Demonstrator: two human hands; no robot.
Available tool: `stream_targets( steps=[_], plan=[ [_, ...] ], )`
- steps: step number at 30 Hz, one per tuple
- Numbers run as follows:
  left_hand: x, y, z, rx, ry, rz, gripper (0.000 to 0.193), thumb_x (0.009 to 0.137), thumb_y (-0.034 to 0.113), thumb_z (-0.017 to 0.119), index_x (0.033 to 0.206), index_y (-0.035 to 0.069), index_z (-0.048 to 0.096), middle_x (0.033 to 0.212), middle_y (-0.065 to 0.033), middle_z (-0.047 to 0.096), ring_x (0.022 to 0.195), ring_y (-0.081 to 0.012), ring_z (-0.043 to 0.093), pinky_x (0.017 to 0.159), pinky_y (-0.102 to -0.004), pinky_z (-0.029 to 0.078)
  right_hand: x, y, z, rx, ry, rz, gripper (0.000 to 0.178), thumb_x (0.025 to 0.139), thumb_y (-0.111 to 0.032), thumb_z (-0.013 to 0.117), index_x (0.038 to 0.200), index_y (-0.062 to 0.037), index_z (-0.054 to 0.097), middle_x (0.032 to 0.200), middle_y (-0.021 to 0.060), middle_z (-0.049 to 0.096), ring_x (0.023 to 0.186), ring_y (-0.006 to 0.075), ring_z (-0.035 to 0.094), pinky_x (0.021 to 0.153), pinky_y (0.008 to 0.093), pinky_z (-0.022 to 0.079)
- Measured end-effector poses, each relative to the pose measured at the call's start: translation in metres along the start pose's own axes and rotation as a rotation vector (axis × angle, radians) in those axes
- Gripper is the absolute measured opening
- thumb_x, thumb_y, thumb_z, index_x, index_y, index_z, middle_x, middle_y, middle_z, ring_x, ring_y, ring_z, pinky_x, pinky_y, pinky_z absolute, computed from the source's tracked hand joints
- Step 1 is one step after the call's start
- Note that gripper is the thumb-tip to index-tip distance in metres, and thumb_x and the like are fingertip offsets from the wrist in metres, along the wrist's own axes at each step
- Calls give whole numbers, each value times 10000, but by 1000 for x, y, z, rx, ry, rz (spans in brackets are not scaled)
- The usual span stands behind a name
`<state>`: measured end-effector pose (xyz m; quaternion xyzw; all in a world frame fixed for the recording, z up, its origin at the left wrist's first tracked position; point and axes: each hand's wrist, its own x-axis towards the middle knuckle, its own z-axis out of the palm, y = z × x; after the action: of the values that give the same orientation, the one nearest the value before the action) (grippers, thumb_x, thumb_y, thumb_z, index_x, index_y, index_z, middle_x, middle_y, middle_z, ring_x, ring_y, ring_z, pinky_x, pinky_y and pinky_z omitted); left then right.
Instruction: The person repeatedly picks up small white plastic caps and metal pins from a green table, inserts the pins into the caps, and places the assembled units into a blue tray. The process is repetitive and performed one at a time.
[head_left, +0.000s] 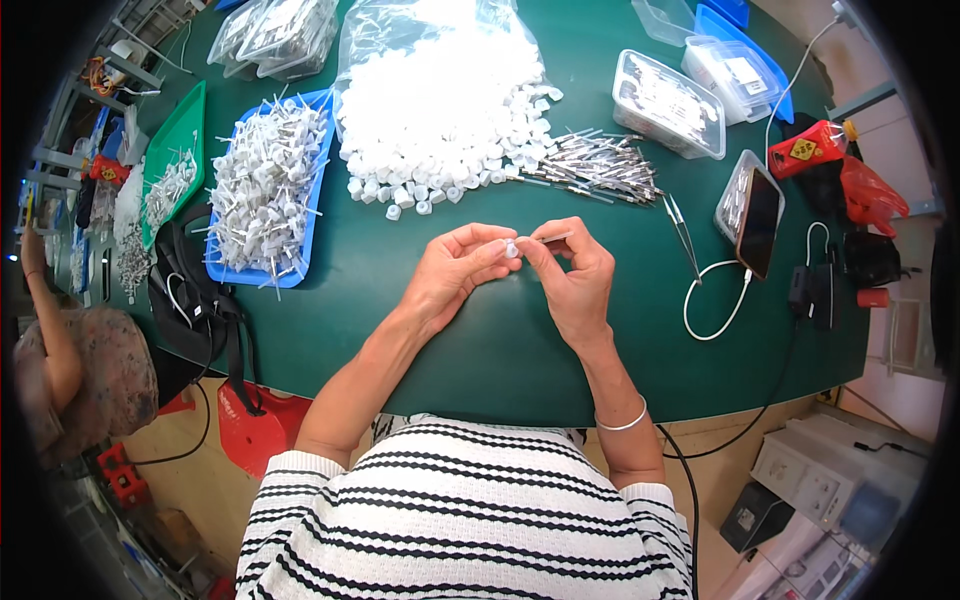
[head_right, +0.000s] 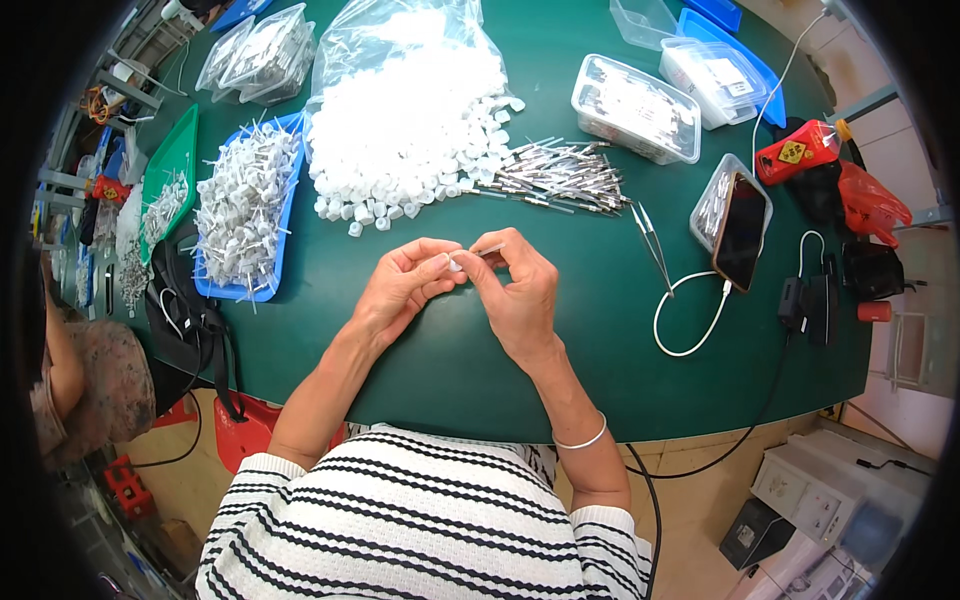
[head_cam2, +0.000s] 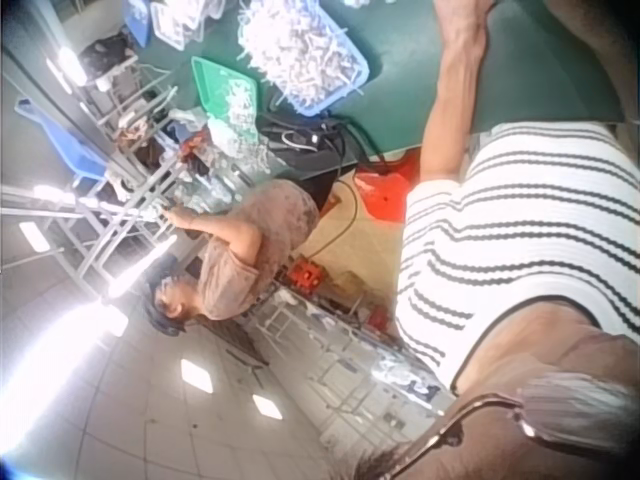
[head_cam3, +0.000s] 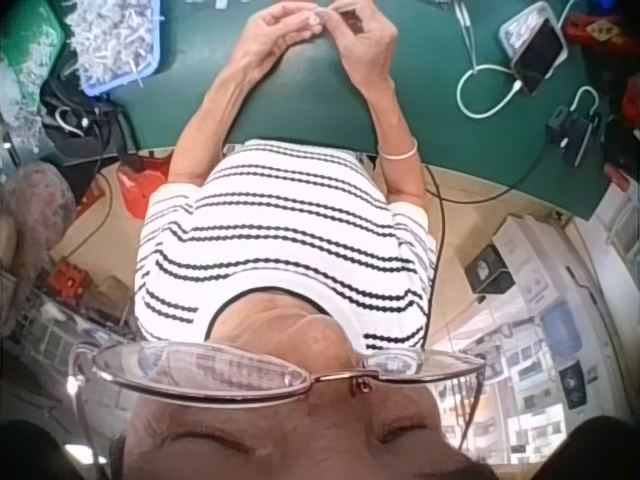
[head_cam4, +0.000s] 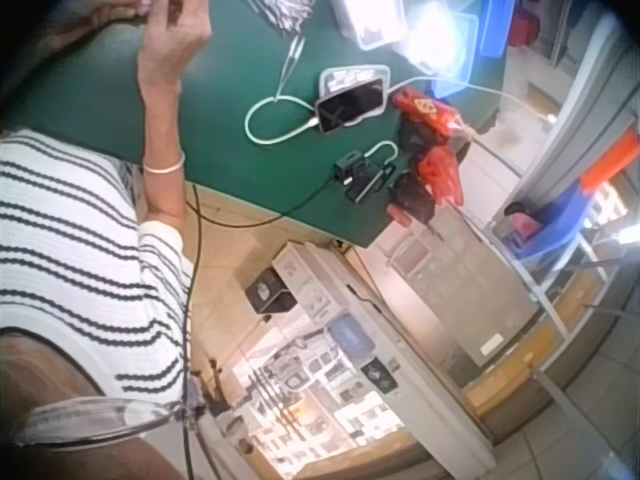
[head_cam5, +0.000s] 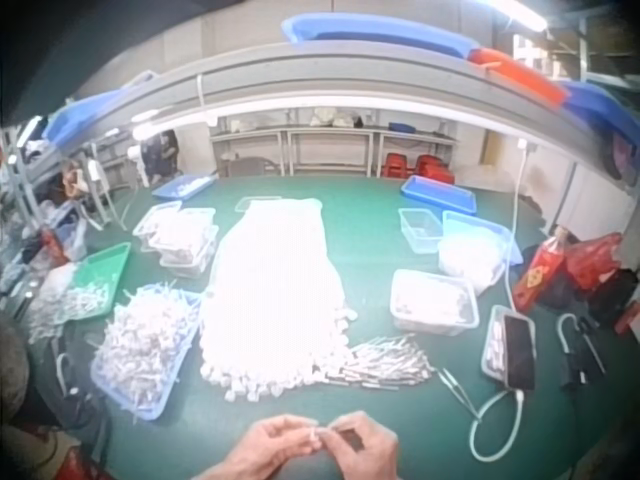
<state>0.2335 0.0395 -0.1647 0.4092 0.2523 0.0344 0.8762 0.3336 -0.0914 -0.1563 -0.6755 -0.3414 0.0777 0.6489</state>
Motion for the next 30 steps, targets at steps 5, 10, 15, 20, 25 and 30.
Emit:
stream_targets(
  steps=[5,10,15,20,25,30],
  plan=[
    [0,0,0,1,-8,0,239,876,125,659,1066,-17,626,985,-108,671,860,-139,657,770,-226,543,0,-1,0,-47,9,-10,130,804,-46,711,799,-11,585,702,55,613,593,125,584,545,250,473],
    [0,1,3,9,-8,5,221,887,130,642,1057,-11,630,955,-85,674,845,-125,660,763,-217,550,0,-1,2,-33,27,-12,136,814,-42,699,784,-11,571,679,50,603,566,114,571,521,244,462],
    [1,-2,-2,-3,-33,4,244,900,139,626,1087,-20,624,967,-96,674,867,-136,661,772,-227,548,0,-1,2,-22,29,22,156,818,-53,700,765,-16,558,668,45,594,558,101,566,507,234,455],
    [2,-3,-3,-8,-37,9,235,903,131,620,1082,-21,626,952,-95,676,851,-141,668,764,-225,553,-2,-1,1,-37,5,57,124,813,-24,707,795,-1,587,711,25,605,620,61,567,554,200,464],
    [1,-1,-1,-14,-28,6,231,899,126,626,1073,-26,625,959,-101,676,846,-142,668,756,-221,556,-1,-1,3,-94,26,-73,165,790,-37,718,764,-28,556,679,48,584,551,116,563,492,245,449],
    [2,-1,1,-4,-28,16,234,903,134,622,1074,-26,620,962,-104,674,842,-143,667,741,-215,555,0,0,1,-86,6,-92,161,786,-38,721,783,-26,561,720,53,603,567,122,573,506,249,462]
  ],
)
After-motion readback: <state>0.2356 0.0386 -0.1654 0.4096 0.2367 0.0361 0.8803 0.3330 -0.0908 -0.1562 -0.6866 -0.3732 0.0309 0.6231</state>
